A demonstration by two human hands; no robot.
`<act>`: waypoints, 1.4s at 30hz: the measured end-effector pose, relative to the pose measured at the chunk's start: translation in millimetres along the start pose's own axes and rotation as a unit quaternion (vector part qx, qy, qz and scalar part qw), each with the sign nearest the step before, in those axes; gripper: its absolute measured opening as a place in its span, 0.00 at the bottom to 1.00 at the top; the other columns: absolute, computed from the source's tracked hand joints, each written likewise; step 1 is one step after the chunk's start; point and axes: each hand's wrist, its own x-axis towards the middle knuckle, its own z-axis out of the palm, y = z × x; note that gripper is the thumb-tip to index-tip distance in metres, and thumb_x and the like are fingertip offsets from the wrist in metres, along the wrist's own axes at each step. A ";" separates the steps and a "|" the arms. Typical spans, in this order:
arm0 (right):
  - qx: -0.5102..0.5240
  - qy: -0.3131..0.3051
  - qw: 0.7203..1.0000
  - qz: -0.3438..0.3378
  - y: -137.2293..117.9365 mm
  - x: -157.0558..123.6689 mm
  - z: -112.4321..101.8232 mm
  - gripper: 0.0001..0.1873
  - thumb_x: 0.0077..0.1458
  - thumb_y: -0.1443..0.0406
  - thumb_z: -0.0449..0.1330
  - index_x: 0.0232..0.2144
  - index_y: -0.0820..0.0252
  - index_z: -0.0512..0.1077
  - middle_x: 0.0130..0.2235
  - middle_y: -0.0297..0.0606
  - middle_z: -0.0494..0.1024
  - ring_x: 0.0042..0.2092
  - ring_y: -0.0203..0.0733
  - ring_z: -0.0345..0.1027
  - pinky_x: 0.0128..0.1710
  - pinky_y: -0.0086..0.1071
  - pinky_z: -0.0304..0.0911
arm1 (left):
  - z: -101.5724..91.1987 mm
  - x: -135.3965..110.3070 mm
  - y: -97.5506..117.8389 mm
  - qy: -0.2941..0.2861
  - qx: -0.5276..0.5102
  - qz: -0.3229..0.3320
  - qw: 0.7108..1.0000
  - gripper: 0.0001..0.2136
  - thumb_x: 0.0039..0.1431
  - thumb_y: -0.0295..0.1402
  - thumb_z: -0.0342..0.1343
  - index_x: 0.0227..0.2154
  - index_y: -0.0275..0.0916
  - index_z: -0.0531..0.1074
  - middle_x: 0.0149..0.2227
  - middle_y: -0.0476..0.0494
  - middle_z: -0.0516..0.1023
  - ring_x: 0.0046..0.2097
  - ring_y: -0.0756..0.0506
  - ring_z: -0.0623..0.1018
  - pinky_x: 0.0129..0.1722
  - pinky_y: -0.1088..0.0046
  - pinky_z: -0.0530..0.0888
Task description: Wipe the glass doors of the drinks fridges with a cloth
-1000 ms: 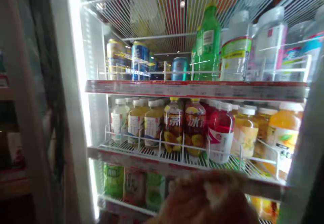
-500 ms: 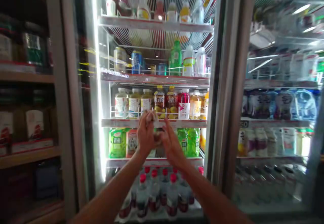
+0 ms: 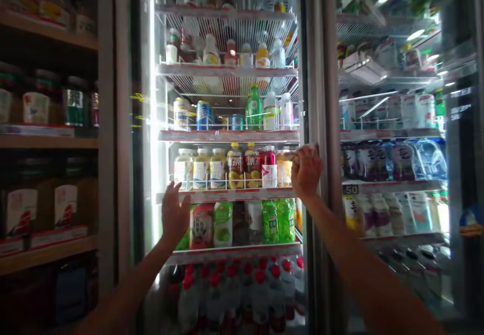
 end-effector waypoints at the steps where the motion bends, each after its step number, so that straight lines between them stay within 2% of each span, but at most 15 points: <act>1: -0.022 -0.003 0.999 -0.035 1.8 -7.1 7.7 0.21 0.58 0.65 0.43 0.52 0.61 0.65 0.57 0.48 0.65 0.62 0.50 0.49 0.58 0.55 0.47 | 2.3 0.3 -11.0 0.011 0.069 0.068 0.995 0.20 0.57 0.36 0.48 0.53 0.37 0.63 0.64 0.37 0.51 0.66 0.42 0.47 0.64 0.56 0.43; 4: -0.017 -0.100 0.974 -0.205 -8.6 -86.8 24.1 0.26 0.58 0.67 0.45 0.58 0.56 0.57 0.60 0.44 0.60 0.64 0.44 0.45 0.60 0.48 0.47 | 15.3 -14.0 -41.9 0.027 0.227 0.227 0.947 0.23 0.60 0.37 0.46 0.57 0.35 0.58 0.64 0.33 0.49 0.66 0.39 0.45 0.62 0.52 0.45; 8: -0.002 -0.202 0.899 -0.388 -15.0 -200.9 11.5 0.24 0.55 0.69 0.50 0.53 0.47 0.63 0.60 0.31 0.62 0.65 0.42 0.42 0.64 0.48 0.34 | 20.5 -33.9 -65.3 0.036 0.286 0.308 0.907 0.26 0.61 0.34 0.46 0.61 0.36 0.50 0.65 0.33 0.46 0.66 0.40 0.43 0.62 0.54 0.45; 10: 0.001 -0.199 0.901 -0.387 -6.1 -197.3 5.0 0.23 0.56 0.69 0.50 0.54 0.47 0.63 0.60 0.30 0.61 0.65 0.42 0.42 0.64 0.48 0.31 | 17.7 -35.9 -69.1 0.033 0.288 0.331 0.898 0.28 0.61 0.33 0.47 0.62 0.37 0.48 0.65 0.35 0.45 0.66 0.40 0.43 0.63 0.56 0.46; 14: -0.056 -0.028 0.978 -0.199 6.6 -107.1 21.1 0.30 0.58 0.67 0.49 0.62 0.55 0.49 0.63 0.42 0.55 0.65 0.47 0.40 0.63 0.54 0.30 | 16.4 -34.5 -68.3 0.040 0.287 0.336 0.896 0.29 0.60 0.32 0.48 0.63 0.40 0.45 0.66 0.38 0.43 0.66 0.40 0.44 0.63 0.55 0.46; 16: -0.065 0.001 0.985 -0.160 -2.5 -87.1 32.1 0.32 0.58 0.66 0.48 0.63 0.56 0.45 0.63 0.44 0.54 0.65 0.48 0.39 0.63 0.55 0.33 | 17.8 -36.1 -67.1 0.041 0.285 0.325 0.901 0.29 0.60 0.31 0.48 0.63 0.40 0.45 0.66 0.38 0.43 0.66 0.40 0.44 0.63 0.54 0.46; 18: -0.042 -0.066 0.970 -0.228 -20.8 -108.9 35.2 0.31 0.58 0.66 0.48 0.63 0.55 0.47 0.63 0.41 0.56 0.65 0.47 0.40 0.63 0.53 0.34 | 16.8 -41.3 -68.4 0.029 0.283 0.319 0.904 0.29 0.60 0.31 0.48 0.63 0.40 0.46 0.66 0.37 0.44 0.66 0.40 0.44 0.63 0.54 0.46; 22: 0.026 -0.230 0.876 -0.424 -56.7 -199.0 25.3 0.25 0.57 0.67 0.51 0.56 0.44 0.59 0.62 0.28 0.57 0.65 0.41 0.42 0.65 0.48 0.29 | 0.9 -63.4 -82.3 -0.026 0.285 0.331 0.899 0.28 0.59 0.29 0.48 0.62 0.39 0.48 0.65 0.36 0.47 0.66 0.40 0.45 0.63 0.55 0.48; 25: 0.044 -0.231 0.857 -0.459 -75.6 -200.3 34.6 0.22 0.58 0.66 0.51 0.53 0.39 0.62 0.62 0.24 0.56 0.65 0.36 0.43 0.65 0.46 0.26 | -17.7 -82.3 -91.4 -0.074 0.262 0.328 0.904 0.25 0.59 0.28 0.48 0.59 0.41 0.54 0.64 0.38 0.52 0.65 0.41 0.49 0.62 0.57 0.52; 29: 0.075 -0.159 0.945 -0.276 -117.4 -128.6 64.2 0.20 0.57 0.67 0.52 0.51 0.45 0.66 0.59 0.31 0.64 0.64 0.42 0.46 0.63 0.50 0.36 | -32.7 -87.2 -76.3 -0.074 0.143 0.190 0.968 0.18 0.59 0.29 0.47 0.53 0.42 0.62 0.58 0.40 0.62 0.61 0.43 0.62 0.58 0.60 0.62; 31: 0.178 -0.188 0.952 -0.165 -148.5 -111.9 64.7 0.18 0.57 0.66 0.50 0.49 0.51 0.69 0.54 0.36 0.69 0.59 0.43 0.56 0.59 0.45 0.50 | -35.8 -79.6 -58.6 -0.061 0.030 0.054 0.996 0.18 0.58 0.32 0.47 0.53 0.42 0.62 0.55 0.40 0.66 0.56 0.44 0.67 0.54 0.62 0.67; 34: 0.371 -0.308 0.876 0.010 -191.0 -130.2 43.6 0.19 0.58 0.65 0.47 0.49 0.54 0.69 0.43 0.35 0.76 0.44 0.37 0.70 0.44 0.32 0.66 | -41.8 -68.2 -34.3 -0.104 -0.164 -0.150 0.969 0.25 0.50 0.38 0.55 0.53 0.42 0.62 0.50 0.41 0.71 0.47 0.44 0.74 0.44 0.68 0.72; 37: 0.428 -0.406 0.790 0.165 -206.9 -162.3 24.2 0.19 0.56 0.64 0.46 0.45 0.56 0.72 0.33 0.32 0.77 0.35 0.35 0.70 0.35 0.27 0.66 | -52.5 -69.7 -25.8 -0.180 -0.229 -0.276 0.916 0.19 0.40 0.40 0.62 0.37 0.37 0.72 0.35 0.46 0.77 0.35 0.46 0.76 0.34 0.73 0.72; 39: 0.415 -0.422 0.778 0.212 -201.9 -172.9 24.5 0.18 0.54 0.63 0.48 0.41 0.58 0.74 0.32 0.33 0.77 0.36 0.37 0.70 0.36 0.28 0.66 | -60.4 -77.3 -28.0 -0.171 -0.220 -0.315 0.907 0.14 0.39 0.41 0.62 0.27 0.37 0.72 0.27 0.48 0.75 0.30 0.49 0.74 0.31 0.74 0.71; 42: 0.378 -0.436 0.776 0.256 -189.9 -175.8 38.6 0.16 0.51 0.61 0.51 0.34 0.60 0.76 0.32 0.35 0.78 0.35 0.40 0.70 0.37 0.32 0.66 | -69.6 -90.5 -31.2 -0.098 -0.179 -0.329 0.922 0.11 0.42 0.40 0.59 0.25 0.37 0.71 0.24 0.51 0.73 0.28 0.50 0.72 0.29 0.75 0.69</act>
